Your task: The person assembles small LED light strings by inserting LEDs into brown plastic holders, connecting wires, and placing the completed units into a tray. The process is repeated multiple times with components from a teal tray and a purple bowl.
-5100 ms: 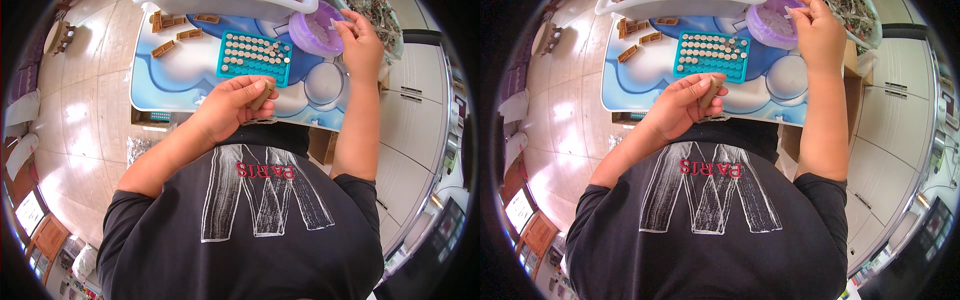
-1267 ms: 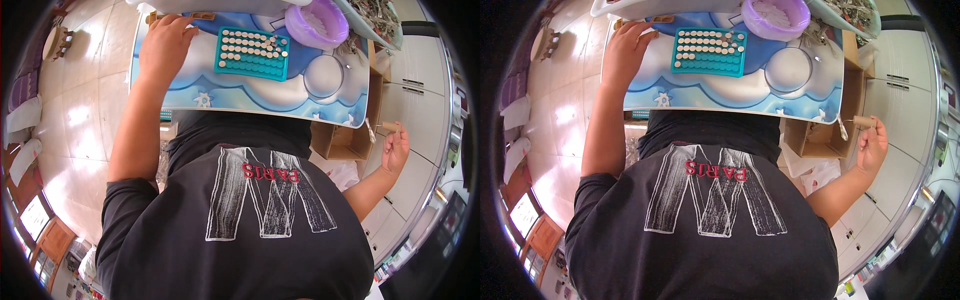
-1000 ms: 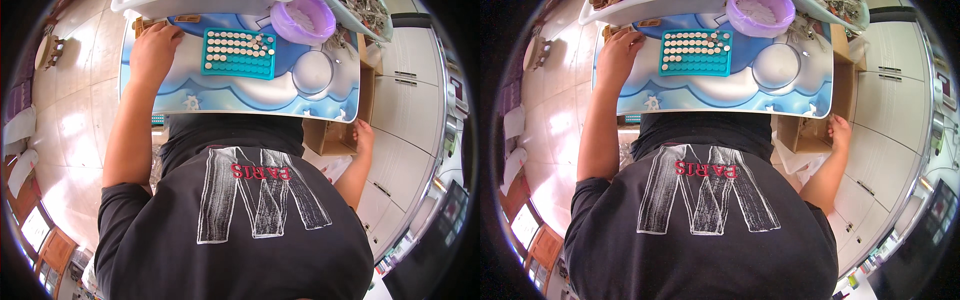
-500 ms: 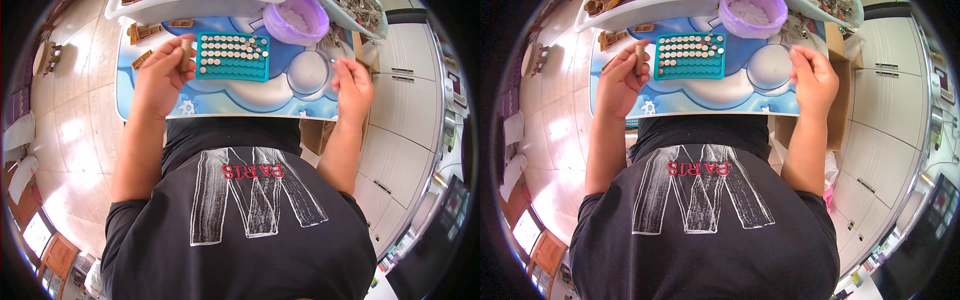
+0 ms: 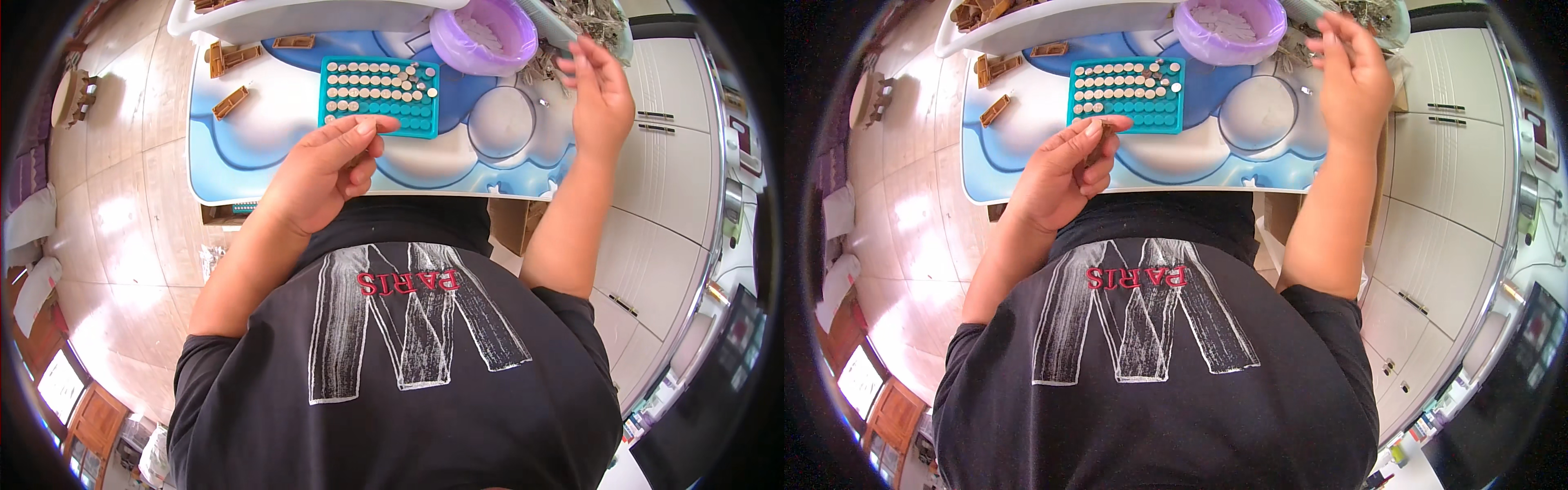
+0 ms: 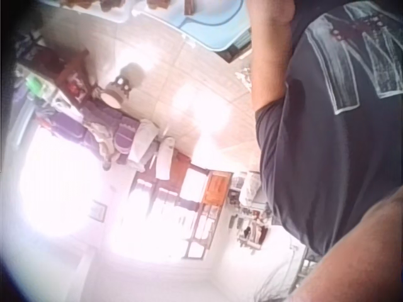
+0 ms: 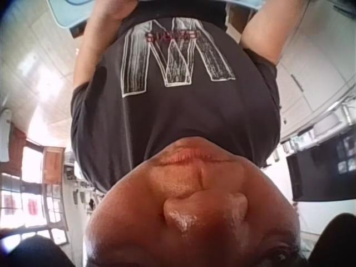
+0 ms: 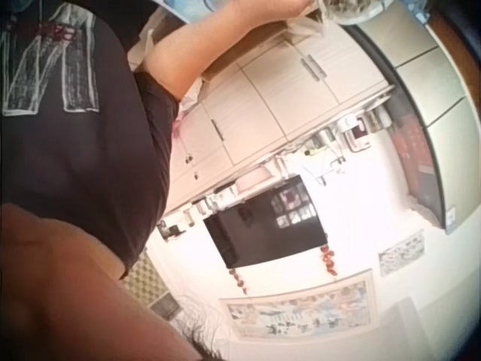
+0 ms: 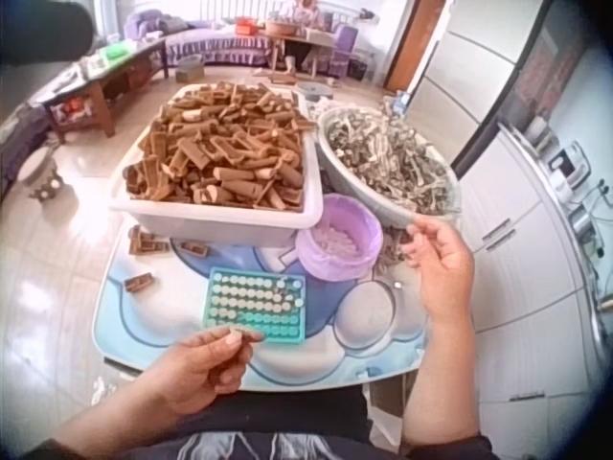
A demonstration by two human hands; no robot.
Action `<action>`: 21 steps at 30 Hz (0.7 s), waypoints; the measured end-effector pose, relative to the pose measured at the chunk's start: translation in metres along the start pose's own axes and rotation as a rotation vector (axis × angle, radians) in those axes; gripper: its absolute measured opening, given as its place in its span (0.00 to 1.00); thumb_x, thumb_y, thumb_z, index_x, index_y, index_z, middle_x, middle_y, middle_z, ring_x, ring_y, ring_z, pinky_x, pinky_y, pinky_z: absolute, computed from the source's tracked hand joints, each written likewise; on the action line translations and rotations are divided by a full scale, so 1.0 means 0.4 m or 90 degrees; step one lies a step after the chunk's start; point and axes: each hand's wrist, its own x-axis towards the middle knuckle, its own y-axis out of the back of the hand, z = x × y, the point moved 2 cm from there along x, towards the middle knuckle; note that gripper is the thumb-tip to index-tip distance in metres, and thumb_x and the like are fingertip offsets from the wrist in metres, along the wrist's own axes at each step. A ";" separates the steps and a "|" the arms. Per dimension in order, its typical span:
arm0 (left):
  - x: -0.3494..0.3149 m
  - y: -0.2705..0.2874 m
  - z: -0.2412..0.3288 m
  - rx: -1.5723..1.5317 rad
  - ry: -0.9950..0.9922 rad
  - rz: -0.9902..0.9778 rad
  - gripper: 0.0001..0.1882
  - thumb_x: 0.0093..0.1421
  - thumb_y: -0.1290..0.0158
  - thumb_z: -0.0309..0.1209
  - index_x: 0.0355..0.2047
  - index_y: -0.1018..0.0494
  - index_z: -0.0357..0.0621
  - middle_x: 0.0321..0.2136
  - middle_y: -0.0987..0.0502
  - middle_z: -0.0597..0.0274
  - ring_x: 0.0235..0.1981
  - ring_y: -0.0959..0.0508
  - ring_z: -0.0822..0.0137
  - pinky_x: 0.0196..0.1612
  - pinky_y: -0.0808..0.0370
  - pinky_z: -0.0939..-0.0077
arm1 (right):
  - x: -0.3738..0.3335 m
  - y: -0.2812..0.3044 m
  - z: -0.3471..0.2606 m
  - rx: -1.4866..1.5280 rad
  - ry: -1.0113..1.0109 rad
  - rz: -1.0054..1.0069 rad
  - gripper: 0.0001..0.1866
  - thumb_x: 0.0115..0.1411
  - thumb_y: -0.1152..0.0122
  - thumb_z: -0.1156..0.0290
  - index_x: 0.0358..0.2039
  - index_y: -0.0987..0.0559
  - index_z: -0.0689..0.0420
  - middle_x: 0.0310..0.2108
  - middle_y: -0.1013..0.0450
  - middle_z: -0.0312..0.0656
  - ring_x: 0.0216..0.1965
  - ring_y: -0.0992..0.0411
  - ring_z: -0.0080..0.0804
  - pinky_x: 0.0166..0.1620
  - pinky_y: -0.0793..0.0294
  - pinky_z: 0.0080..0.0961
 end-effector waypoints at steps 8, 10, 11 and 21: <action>0.008 -0.026 -0.013 0.053 -0.003 -0.001 0.19 0.64 0.57 0.39 0.48 0.31 0.38 0.26 0.32 0.71 0.20 0.39 0.79 0.21 0.44 0.86 | -0.116 0.022 0.187 -0.320 -0.026 -0.139 0.11 0.54 0.37 0.69 0.36 0.23 0.60 0.32 0.27 0.35 0.32 0.30 0.22 0.37 0.31 0.18; 0.004 -0.036 -0.013 0.054 0.014 -0.005 0.19 0.64 0.57 0.39 0.48 0.31 0.38 0.26 0.32 0.70 0.19 0.39 0.79 0.21 0.44 0.86 | -0.125 0.061 0.185 -0.200 -0.073 -0.062 0.10 0.53 0.37 0.71 0.36 0.23 0.61 0.32 0.28 0.34 0.31 0.31 0.21 0.38 0.31 0.18; 0.003 -0.036 -0.013 0.057 0.015 -0.003 0.19 0.65 0.58 0.39 0.48 0.31 0.38 0.25 0.32 0.70 0.19 0.39 0.79 0.21 0.44 0.85 | -0.132 0.082 0.177 -0.141 -0.097 -0.022 0.10 0.53 0.37 0.72 0.35 0.24 0.61 0.32 0.28 0.34 0.31 0.31 0.21 0.38 0.31 0.18; 0.011 -0.025 -0.038 0.045 0.057 0.011 0.16 0.63 0.53 0.37 0.43 0.30 0.37 0.22 0.33 0.71 0.13 0.44 0.83 0.15 0.51 0.89 | -0.210 0.063 -0.015 0.093 0.022 -0.214 0.11 0.48 0.38 0.83 0.35 0.23 0.62 0.37 0.29 0.38 0.35 0.33 0.23 0.38 0.33 0.19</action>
